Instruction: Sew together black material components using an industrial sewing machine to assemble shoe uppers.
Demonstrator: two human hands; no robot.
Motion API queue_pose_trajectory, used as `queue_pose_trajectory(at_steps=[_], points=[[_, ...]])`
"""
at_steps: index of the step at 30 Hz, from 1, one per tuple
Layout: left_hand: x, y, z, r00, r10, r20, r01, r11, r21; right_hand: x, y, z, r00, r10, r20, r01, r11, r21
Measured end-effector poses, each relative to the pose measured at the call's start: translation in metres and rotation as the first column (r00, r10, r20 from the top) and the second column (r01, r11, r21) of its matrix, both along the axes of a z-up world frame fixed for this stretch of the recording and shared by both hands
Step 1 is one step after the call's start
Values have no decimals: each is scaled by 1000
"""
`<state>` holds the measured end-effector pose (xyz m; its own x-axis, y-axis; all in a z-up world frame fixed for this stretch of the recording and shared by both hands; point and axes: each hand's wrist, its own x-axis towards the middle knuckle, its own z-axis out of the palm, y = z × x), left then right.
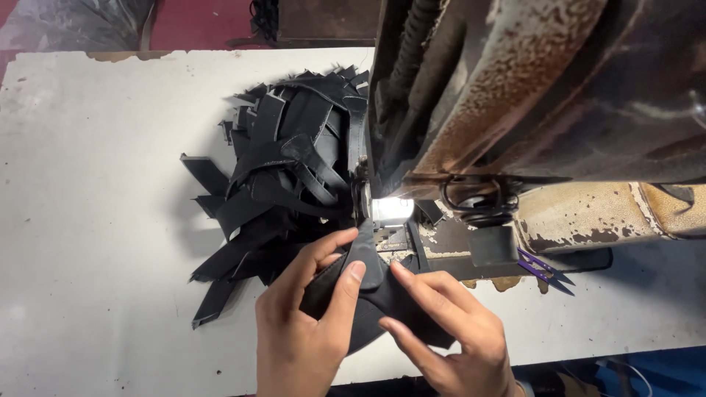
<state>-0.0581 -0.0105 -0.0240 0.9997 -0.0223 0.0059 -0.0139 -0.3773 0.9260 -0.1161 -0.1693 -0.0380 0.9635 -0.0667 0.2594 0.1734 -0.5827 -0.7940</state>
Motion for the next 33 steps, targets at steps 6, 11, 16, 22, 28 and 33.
queue_pose_trajectory(at_steps=[6, 11, 16, 22, 28, 33], points=[[17, -1, 5, 999, -49, 22, 50, 997, -52, 16, 1, 9, 997, -26, 67, 30, 998, -55], [35, -5, 12, 990, -103, -95, 87, 983, -164, 26, 3, 11, 992, -112, 64, 114, 993, -30], [44, -5, 6, 984, -131, -118, 93, 953, -288, 30, 10, 8, 986, -131, 99, 135, 991, -27], [53, -6, 20, 986, -164, 13, 164, 979, -125, 36, 14, 8, 977, -174, 121, 180, 983, -41], [68, -11, 21, 965, -241, 103, 250, 965, -83, 43, 7, 9, 969, -206, 136, 216, 974, -66], [69, -11, 15, 965, -251, 73, 260, 950, -171, 52, -3, 18, 980, -183, 81, 188, 980, -67]])
